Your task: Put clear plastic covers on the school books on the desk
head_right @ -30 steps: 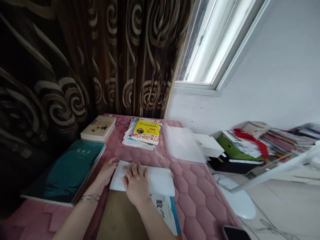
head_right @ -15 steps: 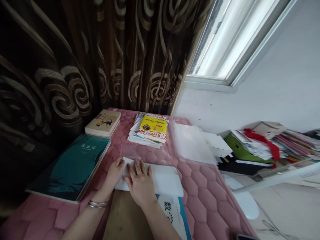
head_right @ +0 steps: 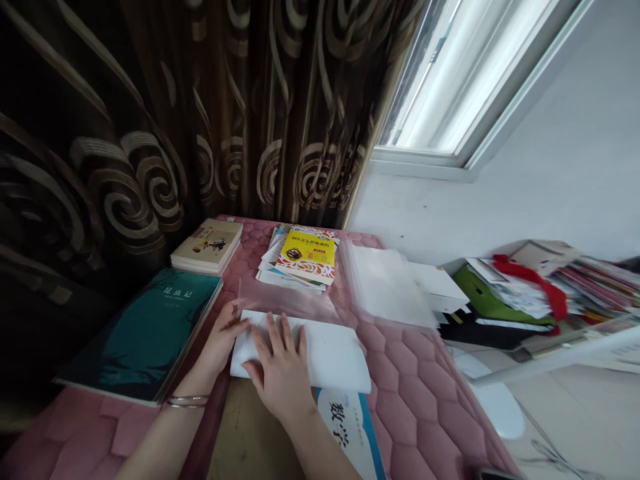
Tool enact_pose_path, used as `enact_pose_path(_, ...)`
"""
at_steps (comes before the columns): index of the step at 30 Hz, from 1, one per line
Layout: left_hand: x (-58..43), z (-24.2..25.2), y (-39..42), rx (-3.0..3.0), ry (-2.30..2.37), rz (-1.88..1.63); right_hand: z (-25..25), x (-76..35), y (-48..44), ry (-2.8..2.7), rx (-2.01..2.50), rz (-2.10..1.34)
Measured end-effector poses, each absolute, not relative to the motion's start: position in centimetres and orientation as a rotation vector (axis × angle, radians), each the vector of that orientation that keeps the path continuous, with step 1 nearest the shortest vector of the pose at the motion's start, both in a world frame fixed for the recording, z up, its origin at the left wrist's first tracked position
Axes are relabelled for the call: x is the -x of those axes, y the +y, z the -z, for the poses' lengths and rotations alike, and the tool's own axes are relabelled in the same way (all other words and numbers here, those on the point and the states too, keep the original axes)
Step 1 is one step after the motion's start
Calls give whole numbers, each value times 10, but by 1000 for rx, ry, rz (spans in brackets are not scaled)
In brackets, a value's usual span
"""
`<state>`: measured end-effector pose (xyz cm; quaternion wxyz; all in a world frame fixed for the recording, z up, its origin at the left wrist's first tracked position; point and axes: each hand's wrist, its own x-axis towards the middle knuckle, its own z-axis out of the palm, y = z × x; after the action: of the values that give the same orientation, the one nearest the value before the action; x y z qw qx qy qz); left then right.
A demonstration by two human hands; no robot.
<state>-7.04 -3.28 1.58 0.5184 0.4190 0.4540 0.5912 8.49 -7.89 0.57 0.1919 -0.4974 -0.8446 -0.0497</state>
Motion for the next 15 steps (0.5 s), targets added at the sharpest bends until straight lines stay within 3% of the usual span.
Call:
enact_pose_path(7, 68, -24, -39, -931, 896, -1346, -6, -83, -81, -2353, 1369, 159)
enact_pose_path(15, 69, -15, -40, -1137, 1050, -1355, -2, -83, -80, -2342, 1389, 175)
